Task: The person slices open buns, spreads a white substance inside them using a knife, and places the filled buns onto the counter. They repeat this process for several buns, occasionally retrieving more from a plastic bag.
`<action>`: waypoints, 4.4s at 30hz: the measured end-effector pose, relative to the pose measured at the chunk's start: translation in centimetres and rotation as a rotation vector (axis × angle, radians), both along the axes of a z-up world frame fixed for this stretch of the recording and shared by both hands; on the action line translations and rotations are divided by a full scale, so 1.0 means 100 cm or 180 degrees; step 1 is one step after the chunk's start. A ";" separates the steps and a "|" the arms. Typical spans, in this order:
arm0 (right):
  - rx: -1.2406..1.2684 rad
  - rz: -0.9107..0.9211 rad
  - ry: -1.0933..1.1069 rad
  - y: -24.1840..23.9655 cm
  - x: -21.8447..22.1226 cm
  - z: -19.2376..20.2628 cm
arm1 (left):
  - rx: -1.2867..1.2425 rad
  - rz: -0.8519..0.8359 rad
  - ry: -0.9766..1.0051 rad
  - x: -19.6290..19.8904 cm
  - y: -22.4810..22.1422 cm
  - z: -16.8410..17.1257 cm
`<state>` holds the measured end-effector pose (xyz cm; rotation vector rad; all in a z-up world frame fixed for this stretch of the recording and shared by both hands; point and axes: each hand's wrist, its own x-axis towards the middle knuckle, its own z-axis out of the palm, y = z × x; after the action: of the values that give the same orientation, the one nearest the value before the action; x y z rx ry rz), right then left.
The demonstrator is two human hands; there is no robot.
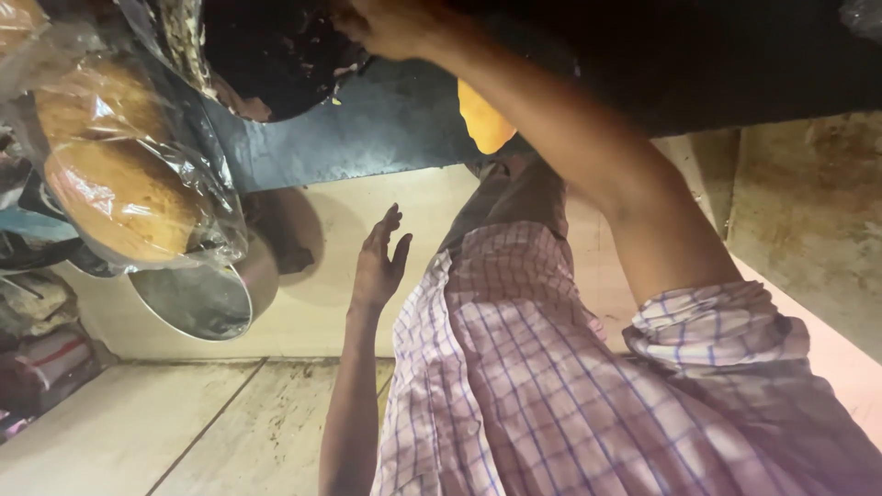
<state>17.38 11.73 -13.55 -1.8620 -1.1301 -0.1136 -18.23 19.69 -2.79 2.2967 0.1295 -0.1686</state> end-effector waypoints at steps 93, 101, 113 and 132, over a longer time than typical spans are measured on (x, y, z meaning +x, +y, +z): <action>-0.0378 -0.1555 0.1054 -0.406 -0.151 0.223 | -0.0081 0.2320 0.0120 0.223 -0.179 -0.101; -0.0497 -0.1913 0.1082 -0.417 -0.158 0.228 | -0.3536 0.1634 0.0372 0.269 -0.195 -0.032; 0.0044 -0.2517 0.0935 -0.432 -0.180 0.229 | -0.4400 0.2503 -0.0429 0.435 -0.157 -0.047; 0.0327 -0.4266 0.0486 -0.412 -0.266 0.236 | -0.2988 -0.1557 0.0076 0.315 -0.284 -0.022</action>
<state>-9.19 -29.52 10.04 -2.1672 0.3696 -0.7359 13.29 -8.68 -4.98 1.3488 -0.4240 -0.4072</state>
